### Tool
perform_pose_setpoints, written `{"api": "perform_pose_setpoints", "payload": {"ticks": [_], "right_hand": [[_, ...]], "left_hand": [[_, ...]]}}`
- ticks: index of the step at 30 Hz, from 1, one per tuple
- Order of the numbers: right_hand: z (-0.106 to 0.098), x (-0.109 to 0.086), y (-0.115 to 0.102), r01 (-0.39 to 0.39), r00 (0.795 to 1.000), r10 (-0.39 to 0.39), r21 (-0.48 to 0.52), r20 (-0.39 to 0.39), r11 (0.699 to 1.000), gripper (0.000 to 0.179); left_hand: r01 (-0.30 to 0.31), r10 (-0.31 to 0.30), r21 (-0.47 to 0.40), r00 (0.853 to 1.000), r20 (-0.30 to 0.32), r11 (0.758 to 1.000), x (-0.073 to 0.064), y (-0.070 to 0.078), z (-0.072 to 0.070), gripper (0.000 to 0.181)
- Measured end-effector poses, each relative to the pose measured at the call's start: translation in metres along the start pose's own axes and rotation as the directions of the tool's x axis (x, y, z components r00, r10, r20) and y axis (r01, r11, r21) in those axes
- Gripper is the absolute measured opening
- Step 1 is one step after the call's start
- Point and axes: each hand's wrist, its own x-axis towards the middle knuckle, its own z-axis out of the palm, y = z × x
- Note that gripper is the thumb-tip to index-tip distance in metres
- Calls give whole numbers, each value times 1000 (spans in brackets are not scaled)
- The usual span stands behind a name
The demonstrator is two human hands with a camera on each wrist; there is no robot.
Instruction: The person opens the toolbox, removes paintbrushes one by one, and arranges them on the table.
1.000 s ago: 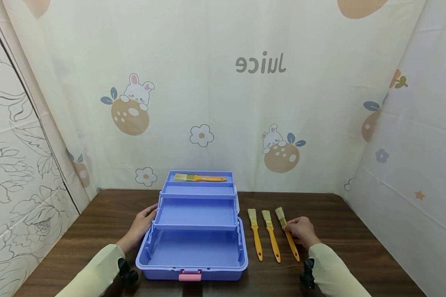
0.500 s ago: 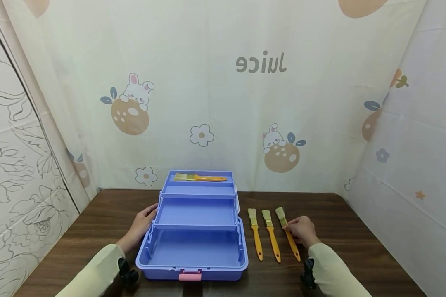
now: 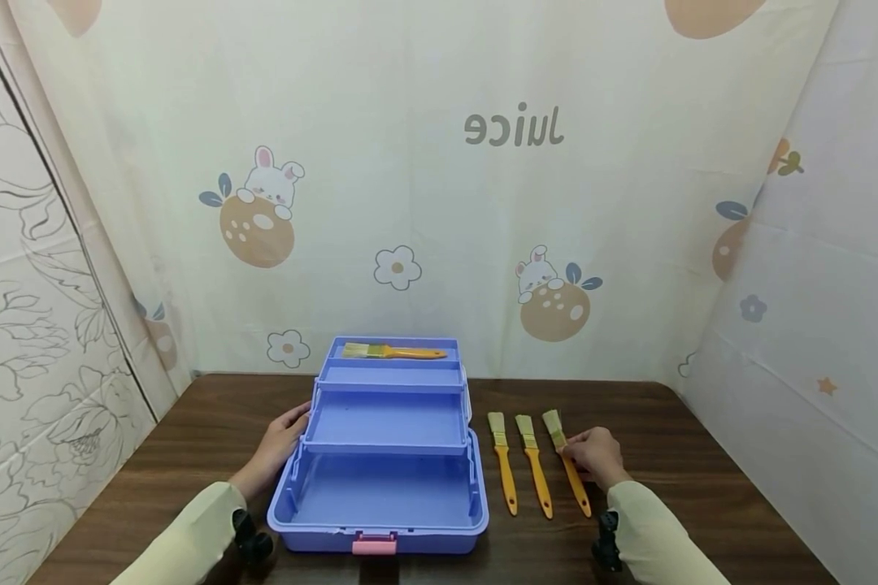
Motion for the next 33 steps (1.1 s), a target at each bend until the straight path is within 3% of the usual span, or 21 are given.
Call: {"api": "perform_pose_setpoints", "payload": {"ticks": [33], "right_hand": [[-1,-1,4,-7,999,6,-23,-50,1000,26]], "left_hand": [[18,-18,-8,1000,10,1000,-1,0,0,42]]}}
